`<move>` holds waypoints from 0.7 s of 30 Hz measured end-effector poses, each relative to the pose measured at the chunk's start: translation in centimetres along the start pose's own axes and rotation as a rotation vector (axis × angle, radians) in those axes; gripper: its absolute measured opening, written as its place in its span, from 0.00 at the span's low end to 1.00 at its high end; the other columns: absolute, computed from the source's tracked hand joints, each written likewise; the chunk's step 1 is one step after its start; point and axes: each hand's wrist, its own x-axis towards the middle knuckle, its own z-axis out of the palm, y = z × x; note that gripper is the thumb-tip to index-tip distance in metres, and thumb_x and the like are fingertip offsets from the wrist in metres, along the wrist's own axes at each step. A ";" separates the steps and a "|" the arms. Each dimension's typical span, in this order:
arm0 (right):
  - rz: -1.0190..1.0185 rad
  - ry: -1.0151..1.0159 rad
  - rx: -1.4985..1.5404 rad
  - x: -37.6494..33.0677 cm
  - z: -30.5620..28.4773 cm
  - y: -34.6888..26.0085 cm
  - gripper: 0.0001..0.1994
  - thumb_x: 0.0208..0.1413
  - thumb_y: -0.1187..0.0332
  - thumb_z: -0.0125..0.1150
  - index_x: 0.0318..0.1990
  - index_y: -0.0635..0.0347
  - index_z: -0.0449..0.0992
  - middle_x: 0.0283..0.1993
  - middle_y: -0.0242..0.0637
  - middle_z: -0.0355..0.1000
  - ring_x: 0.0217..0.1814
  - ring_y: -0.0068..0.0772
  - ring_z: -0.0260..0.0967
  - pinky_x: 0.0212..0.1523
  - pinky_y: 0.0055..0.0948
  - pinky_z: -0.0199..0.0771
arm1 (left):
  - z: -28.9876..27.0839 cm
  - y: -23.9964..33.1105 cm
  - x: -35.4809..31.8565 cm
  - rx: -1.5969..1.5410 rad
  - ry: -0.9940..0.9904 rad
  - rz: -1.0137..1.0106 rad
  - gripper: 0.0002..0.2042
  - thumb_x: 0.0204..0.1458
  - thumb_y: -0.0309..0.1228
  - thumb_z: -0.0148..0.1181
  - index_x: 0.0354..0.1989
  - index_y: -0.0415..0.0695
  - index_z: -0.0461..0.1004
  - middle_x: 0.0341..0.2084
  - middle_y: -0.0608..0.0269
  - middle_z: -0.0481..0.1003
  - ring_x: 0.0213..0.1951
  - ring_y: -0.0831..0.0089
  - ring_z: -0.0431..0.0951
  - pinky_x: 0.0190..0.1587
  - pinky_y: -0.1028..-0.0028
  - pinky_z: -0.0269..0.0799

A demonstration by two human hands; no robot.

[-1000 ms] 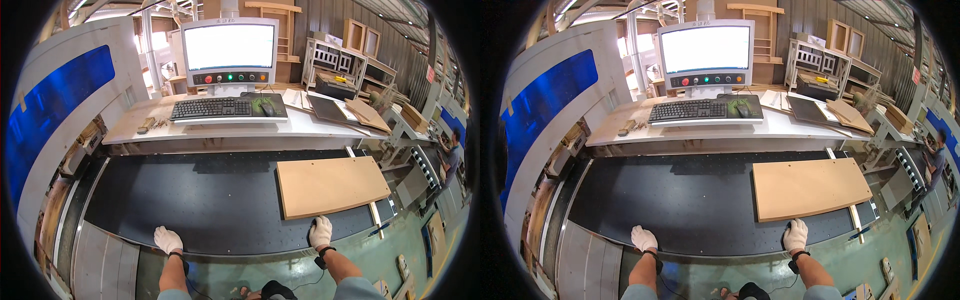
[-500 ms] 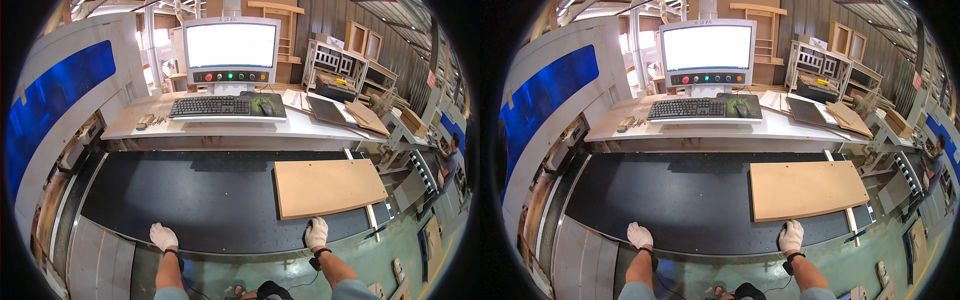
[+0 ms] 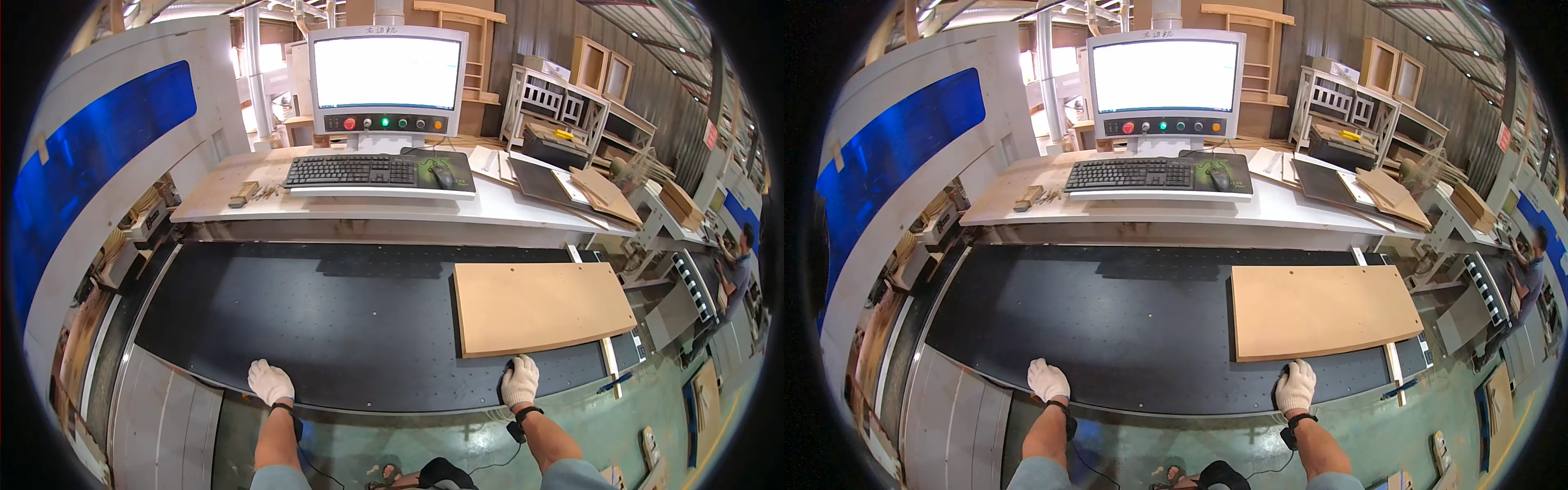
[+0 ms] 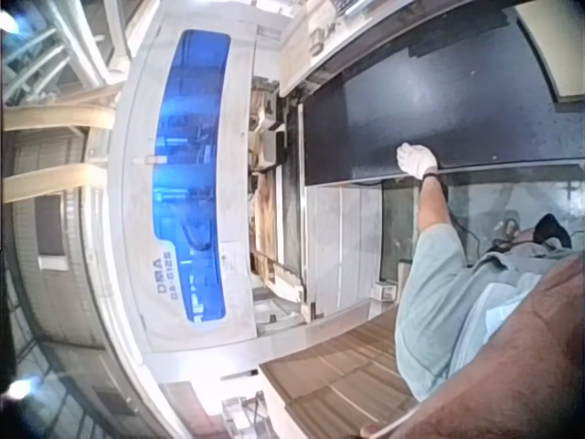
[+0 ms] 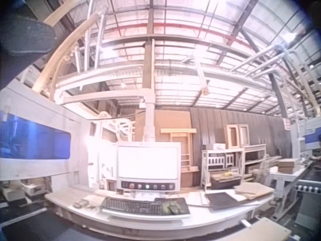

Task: Picking up wooden boards from a stack, placing them on a machine for processing, and using a hand tool to clean the edges.

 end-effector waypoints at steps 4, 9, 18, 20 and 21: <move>-0.004 0.005 -0.017 -0.2 0.4 0.4 0.15 0.56 0.69 0.62 0.51 0.61 0.76 0.61 0.49 0.73 0.68 0.55 0.66 0.69 0.51 0.63 | 0.3 -0.1 0.0 -0.010 0.012 -0.004 0.11 0.59 0.30 0.59 0.49 0.44 0.77 0.54 0.58 0.75 0.61 0.55 0.73 0.65 0.57 0.67; -0.002 0.007 -0.015 -0.2 0.4 0.3 0.15 0.56 0.69 0.62 0.50 0.61 0.76 0.61 0.49 0.73 0.68 0.55 0.66 0.69 0.51 0.64 | 0.3 -0.3 0.0 -0.017 0.025 0.006 0.11 0.59 0.30 0.59 0.49 0.44 0.77 0.54 0.57 0.75 0.60 0.54 0.73 0.64 0.57 0.67; -0.009 0.016 -0.022 -0.1 0.1 0.1 0.15 0.56 0.68 0.62 0.50 0.61 0.76 0.60 0.48 0.73 0.67 0.54 0.67 0.68 0.51 0.64 | -0.2 -0.2 -0.3 -0.034 0.031 0.016 0.12 0.59 0.32 0.61 0.48 0.43 0.77 0.54 0.57 0.75 0.61 0.54 0.72 0.65 0.56 0.67; 0.007 0.004 0.006 0.0 -0.1 0.0 0.14 0.56 0.68 0.62 0.49 0.61 0.77 0.60 0.49 0.73 0.68 0.55 0.66 0.68 0.51 0.64 | -0.7 0.1 -0.3 -0.042 0.033 0.021 0.12 0.58 0.33 0.61 0.48 0.42 0.77 0.54 0.56 0.75 0.61 0.54 0.72 0.65 0.56 0.67; 0.000 0.003 0.005 0.0 -0.2 -0.1 0.14 0.56 0.68 0.62 0.49 0.61 0.77 0.60 0.49 0.73 0.68 0.55 0.66 0.68 0.51 0.64 | -0.9 0.2 -0.3 -0.049 0.037 0.030 0.12 0.58 0.34 0.62 0.48 0.42 0.78 0.55 0.56 0.75 0.61 0.54 0.72 0.65 0.56 0.67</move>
